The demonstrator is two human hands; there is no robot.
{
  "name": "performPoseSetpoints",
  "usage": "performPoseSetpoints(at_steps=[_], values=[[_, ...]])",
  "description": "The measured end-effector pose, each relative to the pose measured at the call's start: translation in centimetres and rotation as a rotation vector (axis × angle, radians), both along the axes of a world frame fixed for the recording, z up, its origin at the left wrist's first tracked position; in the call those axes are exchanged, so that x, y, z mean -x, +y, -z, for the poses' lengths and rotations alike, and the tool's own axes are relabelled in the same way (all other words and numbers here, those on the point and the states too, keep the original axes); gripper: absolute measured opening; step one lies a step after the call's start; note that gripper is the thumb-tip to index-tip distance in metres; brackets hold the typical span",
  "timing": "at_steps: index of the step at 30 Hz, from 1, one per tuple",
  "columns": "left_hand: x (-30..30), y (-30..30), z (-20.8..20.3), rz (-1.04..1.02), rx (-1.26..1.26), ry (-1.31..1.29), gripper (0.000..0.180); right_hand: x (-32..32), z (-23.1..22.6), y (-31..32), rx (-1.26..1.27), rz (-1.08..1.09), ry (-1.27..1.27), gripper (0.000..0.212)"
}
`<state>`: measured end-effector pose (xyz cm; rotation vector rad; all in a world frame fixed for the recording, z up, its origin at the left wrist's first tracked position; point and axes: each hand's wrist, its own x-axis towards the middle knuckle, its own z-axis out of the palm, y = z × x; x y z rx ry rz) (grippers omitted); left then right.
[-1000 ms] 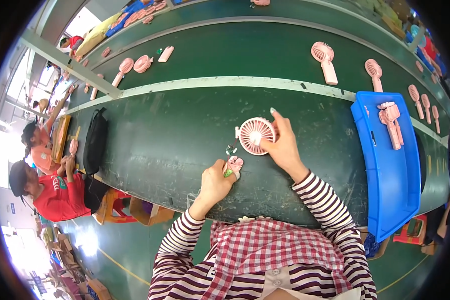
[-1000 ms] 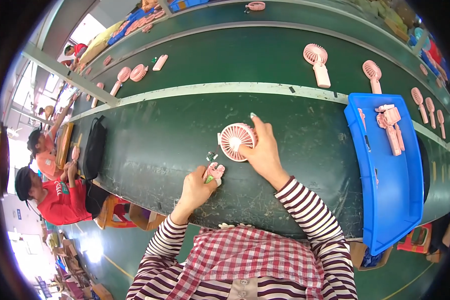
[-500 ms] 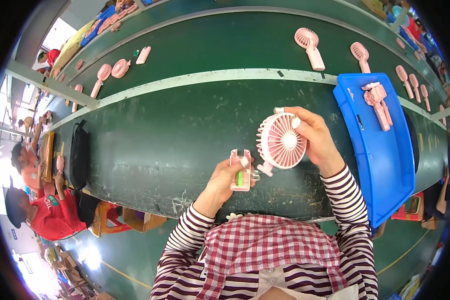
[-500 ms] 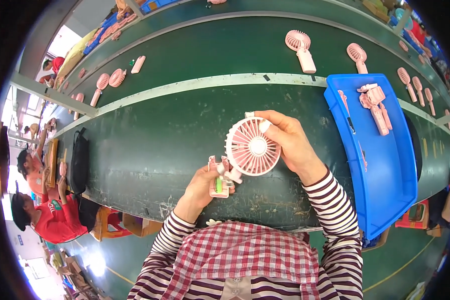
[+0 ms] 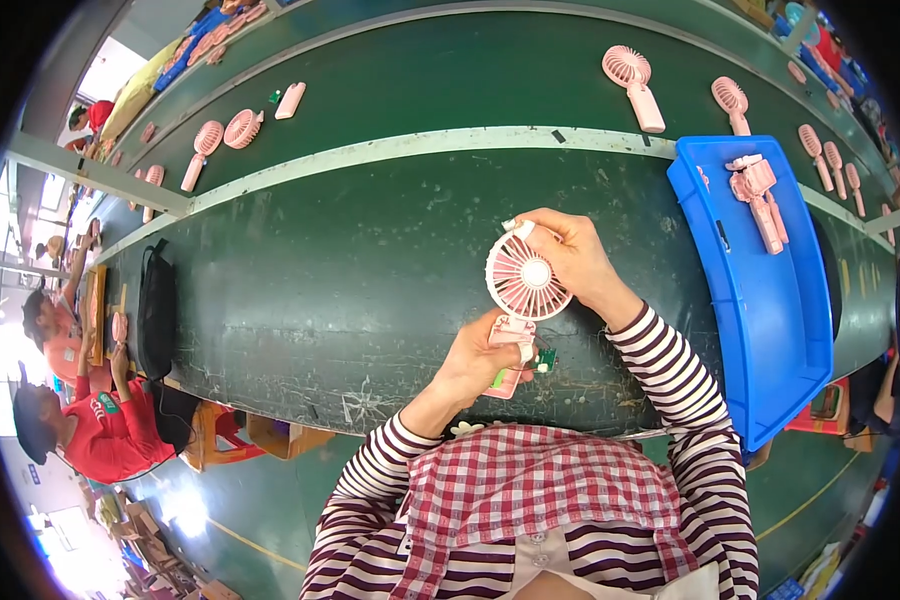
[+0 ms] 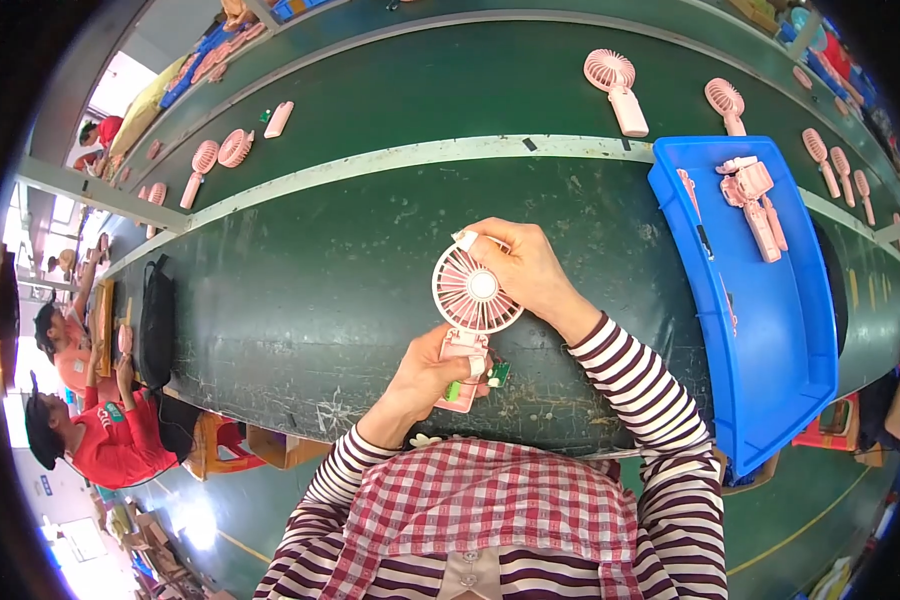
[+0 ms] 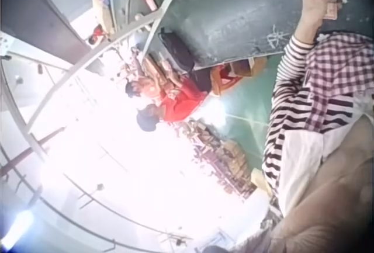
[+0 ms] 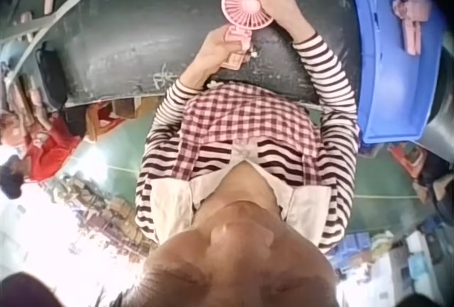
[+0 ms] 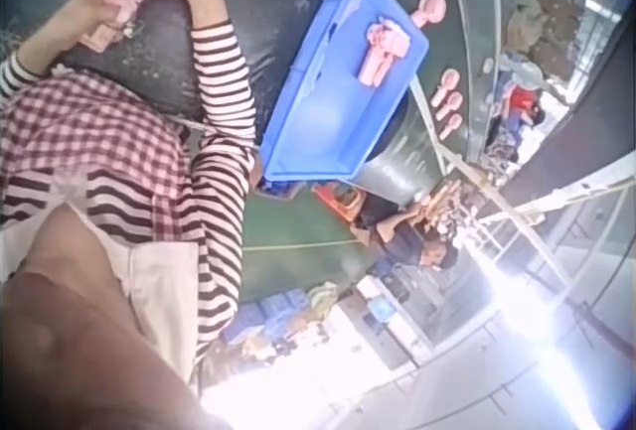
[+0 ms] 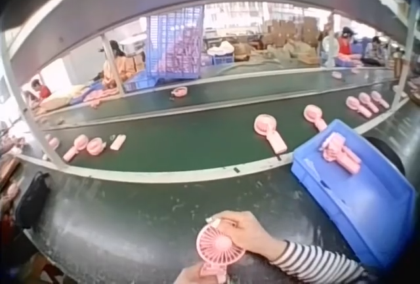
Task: The person assembles portable hand fans by hand, fitting internal circuit boards and fan blades into plastic casings, then securing battery covers.
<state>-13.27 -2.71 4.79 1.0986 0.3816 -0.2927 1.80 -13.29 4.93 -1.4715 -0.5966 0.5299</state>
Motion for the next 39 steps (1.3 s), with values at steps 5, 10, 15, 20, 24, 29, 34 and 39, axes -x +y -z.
performPoseSetpoints(at_steps=[5, 10, 15, 20, 24, 29, 34, 39], values=[[-0.5, -0.3, 0.9, -0.052, -0.093, -0.12, 0.022, -0.8, 0.3, -0.3, -0.006, 0.013, -0.021, 0.02], [-1.2, -0.2, 0.3, -0.099, -0.256, -0.127, 0.018, -1.2, -0.5, 0.4, -0.027, 0.005, 0.031, 0.02], [0.6, -0.2, 0.2, -0.144, -0.232, -0.062, 0.013, 0.3, -1.0, 1.1, 0.028, 0.013, -0.08, 0.028], [-0.5, 1.8, 1.8, -0.423, -0.015, -0.235, 0.014, 2.4, 0.1, -3.2, 0.109, 0.25, -0.691, 0.028], [0.1, 3.2, 0.3, -0.535, 0.1, -0.098, 0.022, 6.5, -1.3, -2.0, 0.13, 0.005, -1.104, 0.025], [-0.7, 2.5, 1.4, -0.473, 0.114, -0.059, 0.021, 6.1, -0.6, 0.1, 0.1, 0.03, -1.179, 0.026], [-0.8, 2.4, 0.5, -0.389, 0.154, 0.061, 0.018, 5.5, -1.3, 0.3, 0.06, 0.022, -1.126, 0.02], [0.1, 0.5, 1.2, -0.322, 0.13, 0.021, 0.017, 5.8, -2.1, 0.1, 0.022, -0.003, -1.042, 0.016]])
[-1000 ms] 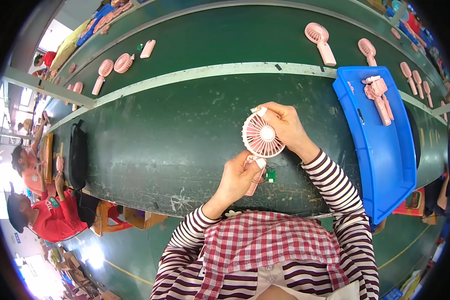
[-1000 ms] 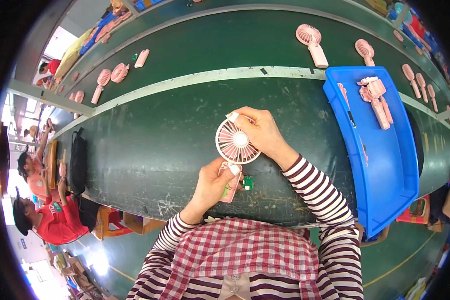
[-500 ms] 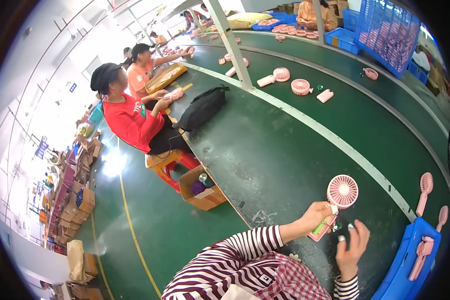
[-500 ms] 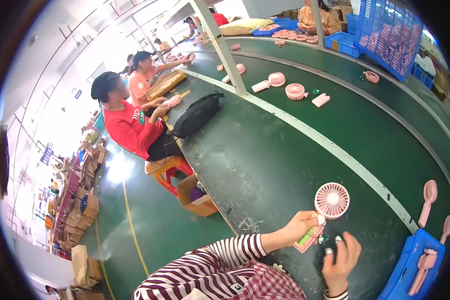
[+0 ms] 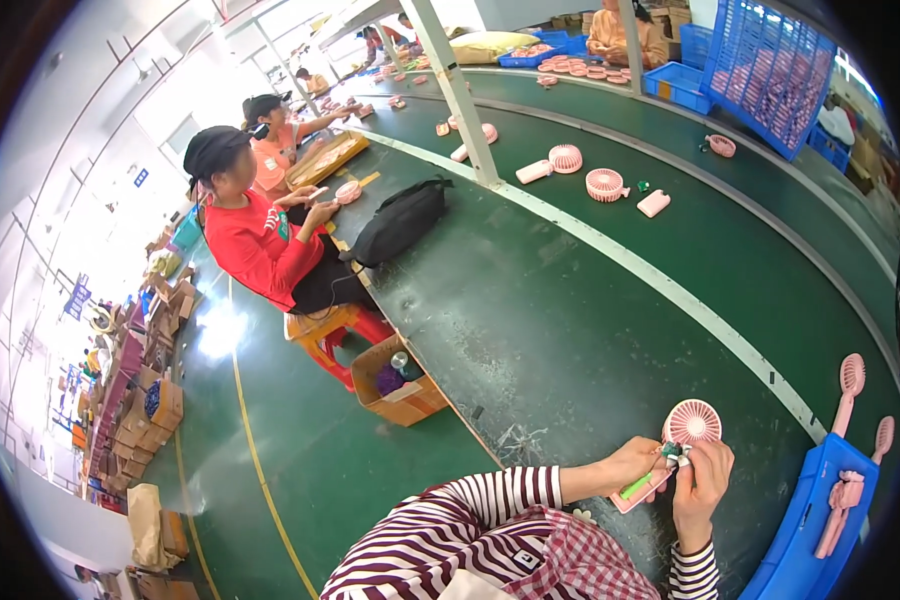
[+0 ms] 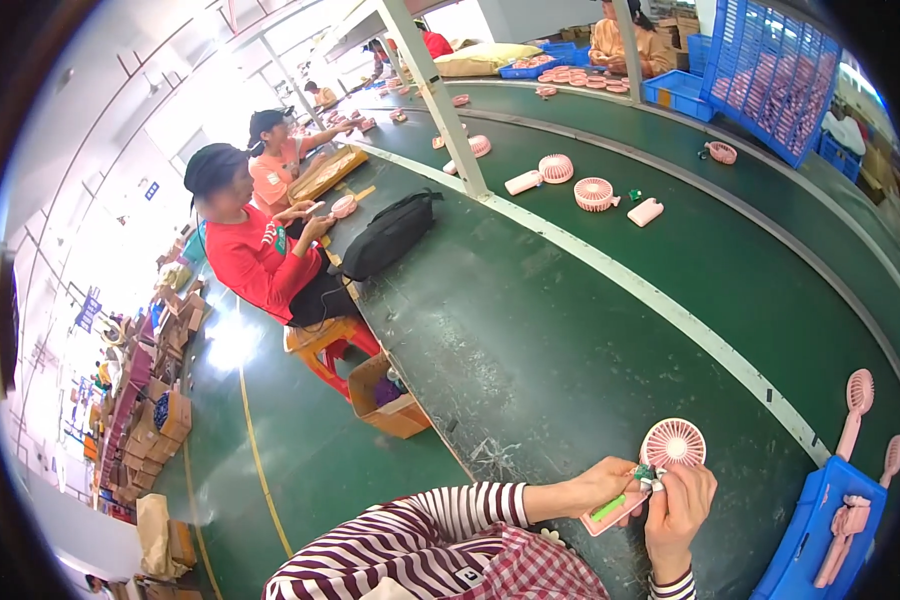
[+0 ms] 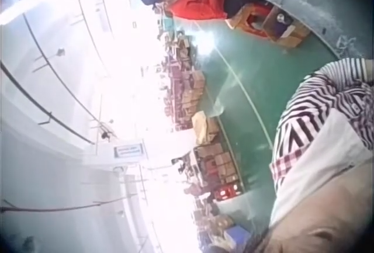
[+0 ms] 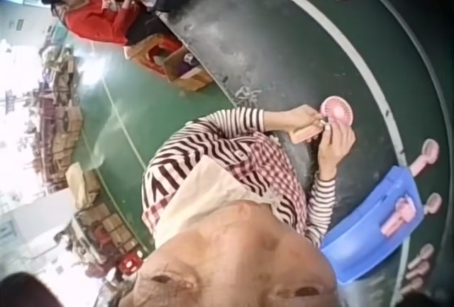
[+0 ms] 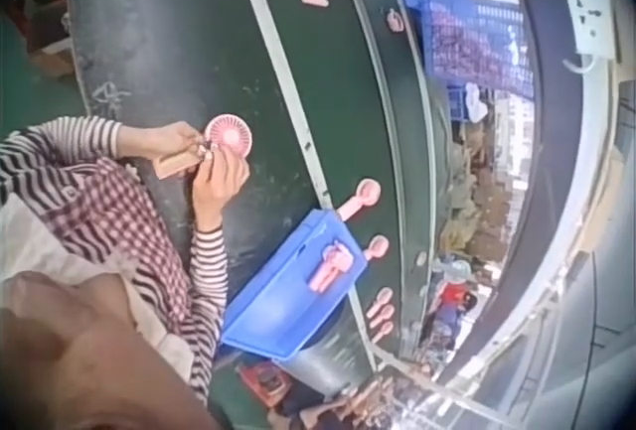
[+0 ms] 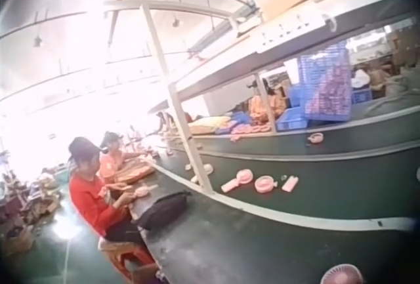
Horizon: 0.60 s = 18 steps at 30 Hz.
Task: The person assembles portable hand fans by hand, fitting internal circuit boards and fan blades into plastic casings, then securing battery covers.
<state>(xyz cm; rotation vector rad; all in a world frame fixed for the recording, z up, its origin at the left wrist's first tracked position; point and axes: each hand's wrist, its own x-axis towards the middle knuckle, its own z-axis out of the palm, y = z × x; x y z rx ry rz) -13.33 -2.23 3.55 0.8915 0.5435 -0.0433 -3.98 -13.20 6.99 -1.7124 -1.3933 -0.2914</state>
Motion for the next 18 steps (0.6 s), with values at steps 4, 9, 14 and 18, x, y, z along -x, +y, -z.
performPoseSetpoints(at_steps=[4, 9, 14, 18], values=[[0.5, -1.1, -0.1, 0.062, 0.061, -0.012, 0.017, -0.1, -0.9, -0.9, 0.078, -0.024, 0.034, 0.017], [0.3, -0.5, -0.6, -0.005, 0.121, 0.035, 0.017, -0.7, -1.9, -0.8, 0.227, -0.082, -0.013, 0.025], [0.3, 0.7, -1.5, -0.04, 0.123, 0.069, 0.019, -0.9, -2.1, 0.2, 0.251, -0.12, -0.037, 0.043], [-0.5, 0.8, -1.0, 0.081, 0.122, 0.102, 0.02, -1.5, -0.5, -0.2, 0.257, -0.053, -0.03, 0.037]])
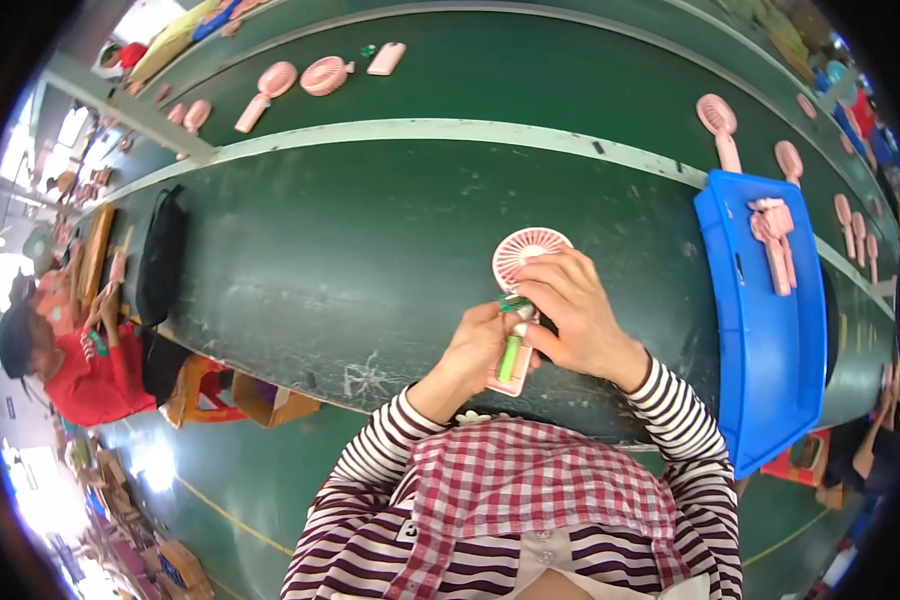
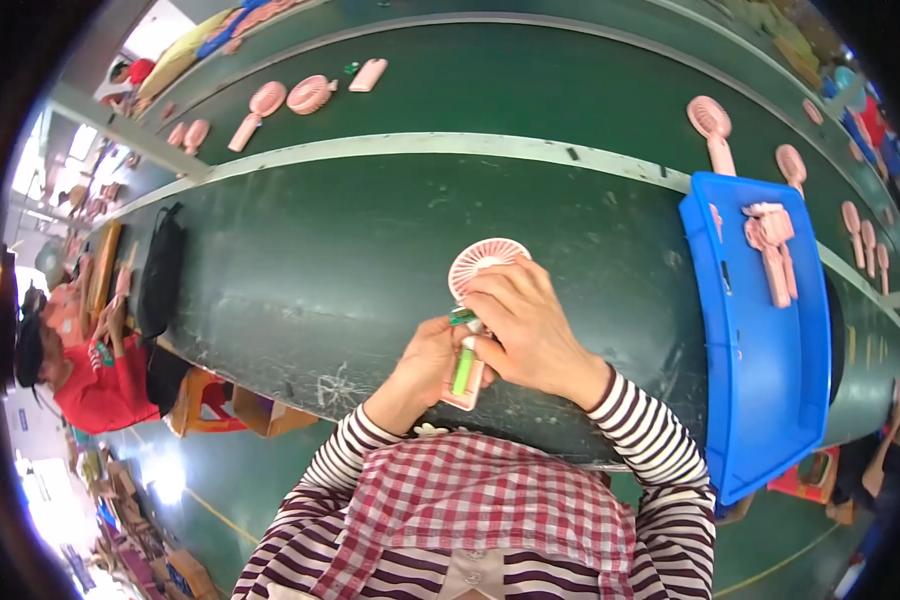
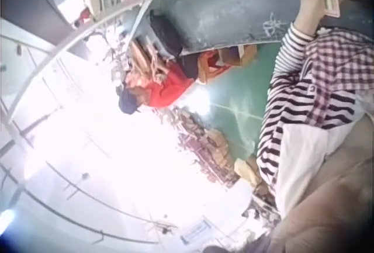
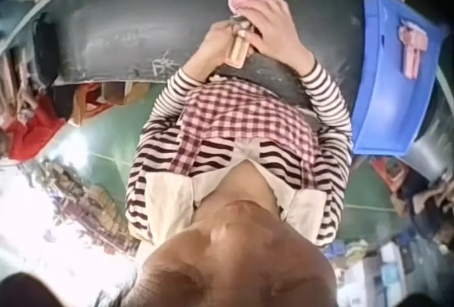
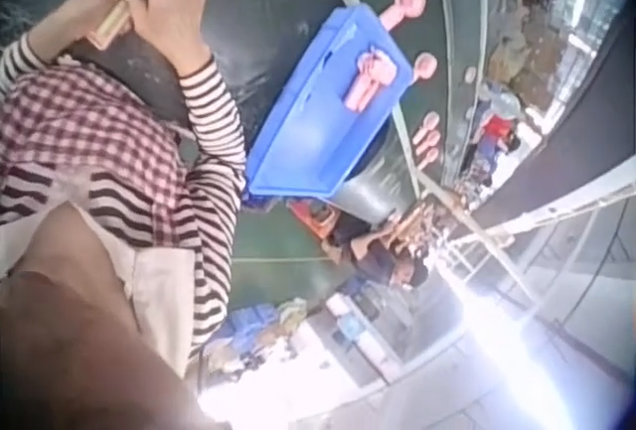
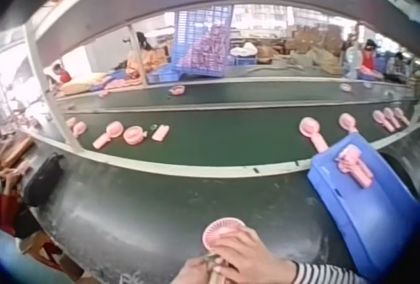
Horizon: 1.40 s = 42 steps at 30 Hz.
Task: The person assembles portable hand fans by hand, fitting internal circuit boards and fan blades into plastic casings, then securing battery covers.
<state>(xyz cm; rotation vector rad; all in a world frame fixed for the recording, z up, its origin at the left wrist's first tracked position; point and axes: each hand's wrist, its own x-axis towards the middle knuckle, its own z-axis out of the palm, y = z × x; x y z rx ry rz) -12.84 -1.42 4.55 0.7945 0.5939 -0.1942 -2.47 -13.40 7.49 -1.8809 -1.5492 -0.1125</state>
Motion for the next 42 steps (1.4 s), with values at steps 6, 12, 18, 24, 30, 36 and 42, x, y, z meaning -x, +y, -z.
performPoseSetpoints(at_steps=[6, 12, 18, 24, 30, 36, 42], values=[[0.3, -0.8, 0.6, 0.057, -0.048, 0.043, 0.019, -0.1, 0.9, -1.2, -0.032, -0.031, 0.168, 0.028], [0.6, -1.0, 0.5, 0.083, -0.079, 0.046, 0.02, 0.5, 1.1, -1.6, -0.1, 0.003, 0.164, 0.015], [0.6, -0.8, 0.5, 0.056, -0.064, 0.022, 0.022, 1.0, 1.3, -2.1, -0.127, 0.088, -0.278, 0.02], [0.6, -0.4, 0.3, 0.02, 0.055, -0.012, 0.031, 1.6, 1.5, -2.7, -0.139, 0.103, -0.214, 0.021], [0.3, -1.1, 0.6, -0.133, 0.061, -0.08, 0.033, 2.8, 3.7, -3.0, -0.232, 0.145, -0.183, 0.028], [0.2, -1.5, 0.8, -0.131, 0.012, -0.055, 0.034, 3.3, 4.8, -3.3, -0.244, 0.185, -0.193, 0.015], [0.2, -1.8, 0.5, -0.111, -0.017, -0.025, 0.034, 3.3, 4.7, -3.4, -0.209, 0.172, -0.193, 0.014]])
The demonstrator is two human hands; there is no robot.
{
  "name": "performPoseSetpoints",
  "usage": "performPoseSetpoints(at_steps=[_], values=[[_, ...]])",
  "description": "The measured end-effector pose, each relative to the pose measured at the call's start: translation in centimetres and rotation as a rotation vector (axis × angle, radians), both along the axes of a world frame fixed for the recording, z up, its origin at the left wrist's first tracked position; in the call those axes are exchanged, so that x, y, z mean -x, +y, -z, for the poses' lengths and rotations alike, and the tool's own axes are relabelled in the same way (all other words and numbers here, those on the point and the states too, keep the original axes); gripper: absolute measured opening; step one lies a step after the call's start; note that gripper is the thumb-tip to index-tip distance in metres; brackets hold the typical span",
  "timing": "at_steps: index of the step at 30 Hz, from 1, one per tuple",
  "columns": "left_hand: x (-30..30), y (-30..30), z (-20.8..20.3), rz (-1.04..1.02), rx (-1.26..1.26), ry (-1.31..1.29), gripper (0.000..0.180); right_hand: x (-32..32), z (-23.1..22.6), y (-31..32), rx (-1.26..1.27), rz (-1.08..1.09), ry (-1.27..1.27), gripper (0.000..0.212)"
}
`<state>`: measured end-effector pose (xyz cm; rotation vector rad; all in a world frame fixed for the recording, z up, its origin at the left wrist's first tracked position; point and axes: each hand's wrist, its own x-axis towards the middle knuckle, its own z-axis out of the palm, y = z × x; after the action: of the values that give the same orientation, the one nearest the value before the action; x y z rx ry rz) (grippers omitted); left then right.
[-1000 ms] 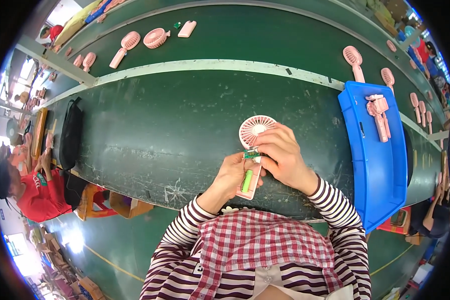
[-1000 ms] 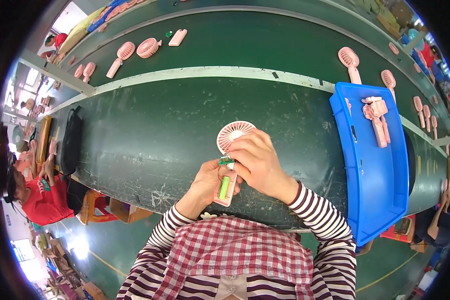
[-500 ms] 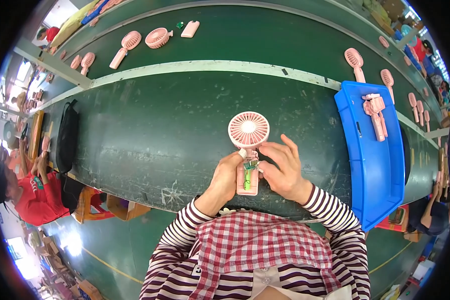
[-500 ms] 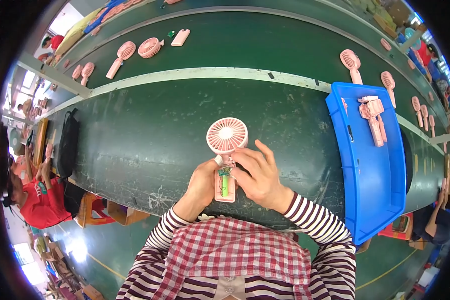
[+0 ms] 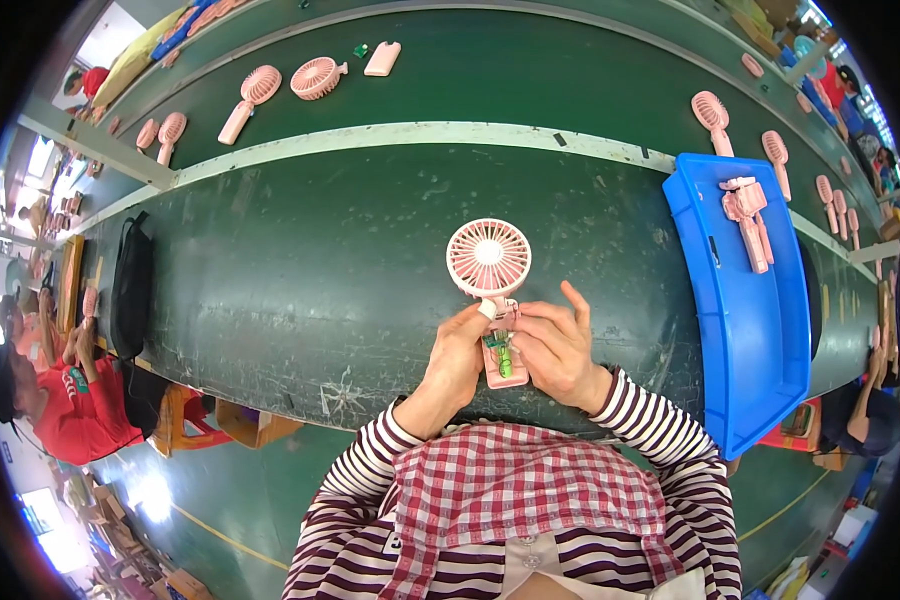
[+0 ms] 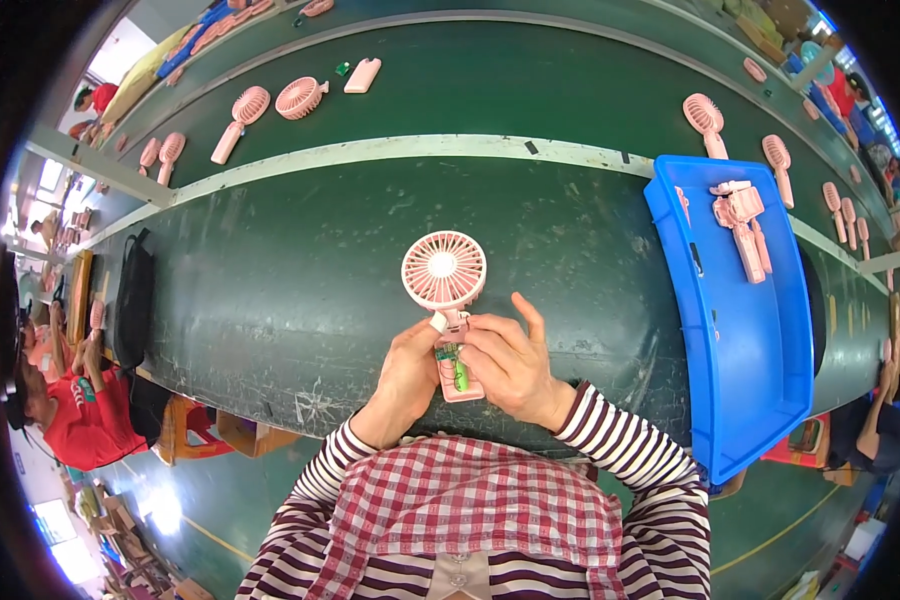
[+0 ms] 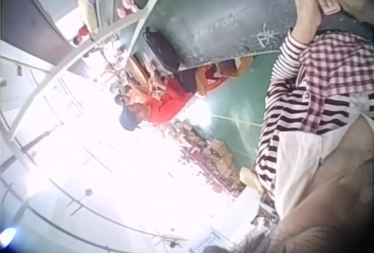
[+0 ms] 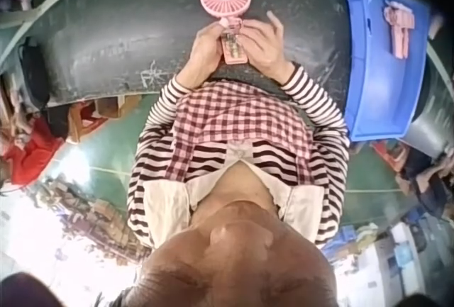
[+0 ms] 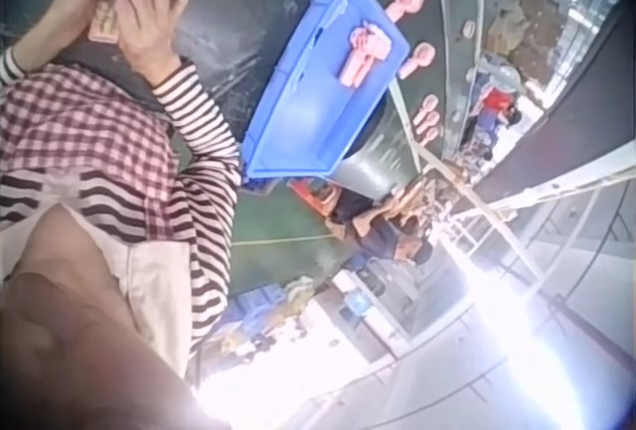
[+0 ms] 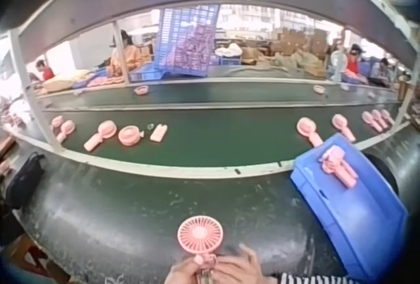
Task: The person assembles portable hand fans by hand, fitting internal circuit boards and fan blades into plastic casings, then securing battery covers.
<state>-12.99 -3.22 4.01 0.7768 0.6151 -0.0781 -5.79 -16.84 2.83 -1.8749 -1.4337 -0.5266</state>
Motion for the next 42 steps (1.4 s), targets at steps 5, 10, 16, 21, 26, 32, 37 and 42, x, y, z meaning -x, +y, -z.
performPoseSetpoints(at_steps=[5, 10, 16, 21, 26, 32, 37, 42], values=[[0.0, -0.3, 0.1, 0.004, -0.007, 0.0, 0.034, -0.2, -1.2, 0.2, 0.062, -0.013, 0.067, 0.018], [0.1, 0.2, -0.4, 0.035, -0.014, 0.054, 0.036, -0.5, -2.1, 0.2, 0.042, -0.056, 0.249, 0.02], [-0.3, 0.4, -1.3, -0.012, 0.075, 0.012, 0.035, -1.7, -3.3, 0.4, 0.026, -0.152, 0.473, 0.016], [-0.2, 0.6, -2.1, 0.062, 0.1, 0.015, 0.036, -2.1, -3.1, 0.3, 0.056, -0.161, 0.482, 0.016], [-0.2, 0.7, -2.3, 0.075, 0.114, 0.0, 0.037, -2.0, -3.3, 0.3, 0.076, -0.161, 0.494, 0.015], [-0.1, 0.8, -2.3, 0.073, 0.123, -0.001, 0.036, -2.0, -3.4, 0.3, 0.111, -0.163, 0.523, 0.015], [-0.1, 0.8, -2.1, 0.043, 0.115, 0.028, 0.034, -1.9, -3.4, 0.3, 0.145, -0.15, 0.492, 0.015], [0.0, 0.8, -1.4, 0.035, 0.124, 0.036, 0.034, -1.9, -3.4, 0.4, 0.17, -0.164, 0.483, 0.019]])
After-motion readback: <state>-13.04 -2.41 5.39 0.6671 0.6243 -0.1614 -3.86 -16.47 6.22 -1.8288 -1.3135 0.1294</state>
